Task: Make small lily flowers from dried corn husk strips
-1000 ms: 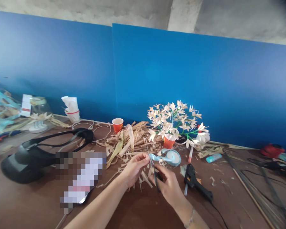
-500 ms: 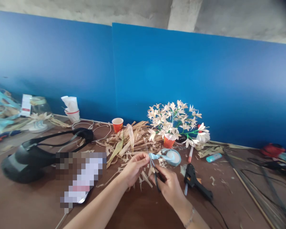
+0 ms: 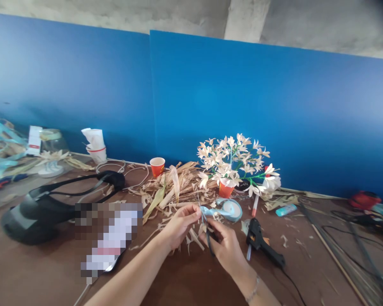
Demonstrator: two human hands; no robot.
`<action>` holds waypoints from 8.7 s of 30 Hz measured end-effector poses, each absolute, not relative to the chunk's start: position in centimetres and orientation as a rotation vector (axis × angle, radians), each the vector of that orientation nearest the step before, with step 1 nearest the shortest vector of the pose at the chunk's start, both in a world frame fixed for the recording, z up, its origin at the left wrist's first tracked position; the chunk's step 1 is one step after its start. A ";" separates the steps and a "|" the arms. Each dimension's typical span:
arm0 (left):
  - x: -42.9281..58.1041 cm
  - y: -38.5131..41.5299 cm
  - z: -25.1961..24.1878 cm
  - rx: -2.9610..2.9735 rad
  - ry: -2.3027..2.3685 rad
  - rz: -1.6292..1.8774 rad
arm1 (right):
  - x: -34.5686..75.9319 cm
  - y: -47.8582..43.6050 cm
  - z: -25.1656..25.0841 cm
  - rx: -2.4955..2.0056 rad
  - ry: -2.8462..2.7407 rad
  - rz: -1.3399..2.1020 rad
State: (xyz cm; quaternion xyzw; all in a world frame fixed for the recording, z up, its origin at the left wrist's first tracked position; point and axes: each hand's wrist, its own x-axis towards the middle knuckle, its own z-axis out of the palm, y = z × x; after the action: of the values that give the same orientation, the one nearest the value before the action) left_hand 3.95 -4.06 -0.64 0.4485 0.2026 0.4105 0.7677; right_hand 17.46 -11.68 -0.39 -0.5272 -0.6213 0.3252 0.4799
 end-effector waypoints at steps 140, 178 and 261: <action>2.5 -2.9 0.2 1.193 0.747 0.504 | 19.5 -10.8 -1.3 -1.204 -1.345 1.392; 2.2 -2.4 -0.9 1.127 0.650 0.463 | 19.1 -11.5 -1.1 -1.273 -1.512 1.151; 4.7 -3.7 -1.4 1.420 0.638 1.026 | 19.2 -10.5 -1.6 -1.192 -1.071 0.897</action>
State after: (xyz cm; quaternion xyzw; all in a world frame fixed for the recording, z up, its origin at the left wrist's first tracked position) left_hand 4.70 -3.67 -1.43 0.6115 0.2747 0.4417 0.5962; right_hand 19.21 -10.45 -1.60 -0.5157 -0.4633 0.3882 0.6072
